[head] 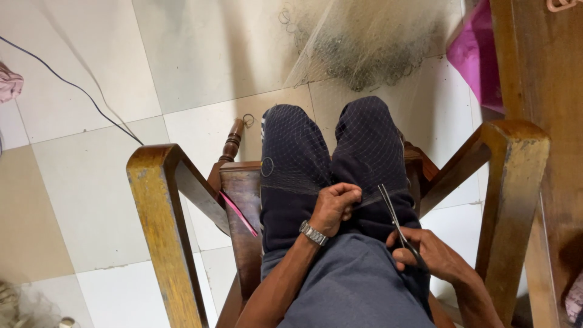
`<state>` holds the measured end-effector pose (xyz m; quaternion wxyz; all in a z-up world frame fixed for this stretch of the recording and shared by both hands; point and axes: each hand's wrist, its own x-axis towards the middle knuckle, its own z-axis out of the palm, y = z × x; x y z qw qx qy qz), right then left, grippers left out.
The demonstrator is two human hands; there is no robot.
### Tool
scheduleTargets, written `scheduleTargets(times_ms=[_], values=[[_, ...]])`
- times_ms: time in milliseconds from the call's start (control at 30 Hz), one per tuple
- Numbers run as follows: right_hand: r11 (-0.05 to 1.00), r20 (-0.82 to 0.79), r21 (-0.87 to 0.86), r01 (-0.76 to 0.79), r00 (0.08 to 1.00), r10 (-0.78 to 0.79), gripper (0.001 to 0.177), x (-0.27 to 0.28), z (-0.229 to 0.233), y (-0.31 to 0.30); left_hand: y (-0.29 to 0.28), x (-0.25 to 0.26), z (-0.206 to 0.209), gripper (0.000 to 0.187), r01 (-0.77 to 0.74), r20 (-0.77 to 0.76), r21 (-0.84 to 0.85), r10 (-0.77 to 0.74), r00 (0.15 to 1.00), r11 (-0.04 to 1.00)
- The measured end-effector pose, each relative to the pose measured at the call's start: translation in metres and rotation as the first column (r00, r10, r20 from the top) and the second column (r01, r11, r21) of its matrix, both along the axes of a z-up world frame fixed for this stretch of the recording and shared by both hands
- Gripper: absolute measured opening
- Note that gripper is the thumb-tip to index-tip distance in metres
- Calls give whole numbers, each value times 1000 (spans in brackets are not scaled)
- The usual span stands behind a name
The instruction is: Trimming a fine-mesh fishing net with scissors while seated in a chair
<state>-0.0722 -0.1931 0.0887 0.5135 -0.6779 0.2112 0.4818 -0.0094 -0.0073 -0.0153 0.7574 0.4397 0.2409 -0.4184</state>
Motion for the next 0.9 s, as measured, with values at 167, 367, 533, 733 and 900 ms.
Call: scheduleTargets(times_ms=[167,367,533,733,900], values=[[1000,-3,12,22,1000,-22,30,-5,-4,-1,2,-4,2,7,-138,-47,5,138,989,990],[999,-45,-16,28,999,-29,33,-4,-1,2,5,-5,1,7,-210,-44,-65,207,977,976],[1000,-20,1,8,1000,-8,30,-4,-1,3,6,-1,6,8,-195,-42,-84,192,980,977],[984,-46,-101,-147,989,143,36,15,8,6,6,-1,2,7,-154,-29,-84,152,988,984],[963,-30,-130,-237,972,235,32,31,17,4,4,1,5,7,-126,-16,-32,125,992,992]])
